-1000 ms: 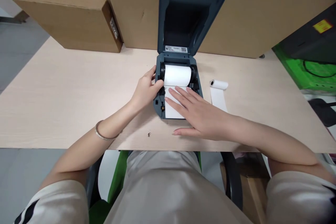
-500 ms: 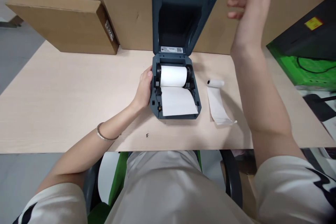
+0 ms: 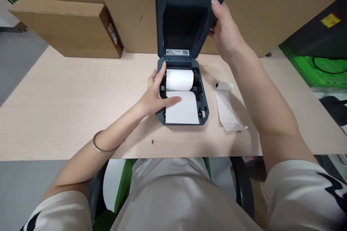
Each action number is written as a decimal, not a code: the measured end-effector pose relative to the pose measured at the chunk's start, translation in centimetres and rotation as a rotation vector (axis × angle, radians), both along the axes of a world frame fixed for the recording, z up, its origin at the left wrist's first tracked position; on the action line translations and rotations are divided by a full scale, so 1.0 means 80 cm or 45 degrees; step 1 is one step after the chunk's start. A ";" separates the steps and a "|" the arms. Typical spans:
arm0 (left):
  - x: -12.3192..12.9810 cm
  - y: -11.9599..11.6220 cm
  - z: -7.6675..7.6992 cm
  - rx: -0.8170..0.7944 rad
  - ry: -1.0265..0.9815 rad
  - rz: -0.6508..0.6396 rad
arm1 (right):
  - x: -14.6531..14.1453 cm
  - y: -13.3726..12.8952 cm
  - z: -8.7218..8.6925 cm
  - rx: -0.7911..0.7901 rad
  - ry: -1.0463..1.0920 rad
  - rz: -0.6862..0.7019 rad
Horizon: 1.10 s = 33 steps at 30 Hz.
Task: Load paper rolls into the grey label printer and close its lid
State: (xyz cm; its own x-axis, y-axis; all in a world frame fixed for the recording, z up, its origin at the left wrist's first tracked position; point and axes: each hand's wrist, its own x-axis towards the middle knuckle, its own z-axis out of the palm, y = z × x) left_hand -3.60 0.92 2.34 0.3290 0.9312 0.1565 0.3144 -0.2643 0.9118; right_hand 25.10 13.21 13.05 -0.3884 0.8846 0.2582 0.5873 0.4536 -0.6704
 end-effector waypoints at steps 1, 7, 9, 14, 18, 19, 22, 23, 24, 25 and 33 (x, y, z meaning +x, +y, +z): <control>-0.002 0.001 0.000 -0.001 0.033 -0.027 | 0.001 0.001 0.000 -0.012 0.035 0.004; -0.006 0.001 0.012 -0.081 0.170 -0.089 | -0.003 0.003 0.001 -0.148 0.439 -0.064; -0.005 -0.001 0.013 -0.079 0.134 -0.051 | -0.006 0.003 0.002 -0.139 0.447 -0.093; -0.007 0.001 0.014 -0.104 0.209 -0.098 | -0.013 -0.004 0.008 -0.137 0.466 -0.122; -0.003 -0.003 0.031 0.266 0.265 -0.121 | -0.015 -0.011 0.011 -0.112 0.429 -0.146; -0.001 -0.005 0.038 0.367 0.282 -0.178 | -0.015 -0.012 0.011 -0.107 0.419 -0.139; 0.008 -0.014 0.055 0.522 0.344 -0.440 | -0.012 -0.011 0.010 -0.088 0.393 -0.092; 0.011 -0.017 0.058 0.533 0.369 -0.508 | -0.012 -0.011 0.010 -0.086 0.382 -0.084; 0.013 -0.019 0.061 0.532 0.396 -0.555 | -0.011 -0.010 0.009 -0.090 0.377 -0.090; 0.014 -0.021 0.062 0.529 0.421 -0.580 | -0.011 -0.010 0.009 -0.097 0.376 -0.102; 0.015 -0.020 0.059 0.607 0.535 -0.636 | -0.010 0.001 0.003 -0.012 0.251 -0.100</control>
State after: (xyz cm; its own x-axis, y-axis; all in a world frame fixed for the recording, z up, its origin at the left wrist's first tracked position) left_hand -2.37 -0.71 7.09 0.8083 0.5230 0.2705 0.3477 -0.7948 0.4974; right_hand 24.33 13.30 13.26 -0.2609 0.9129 0.3138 0.4773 0.4045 -0.7801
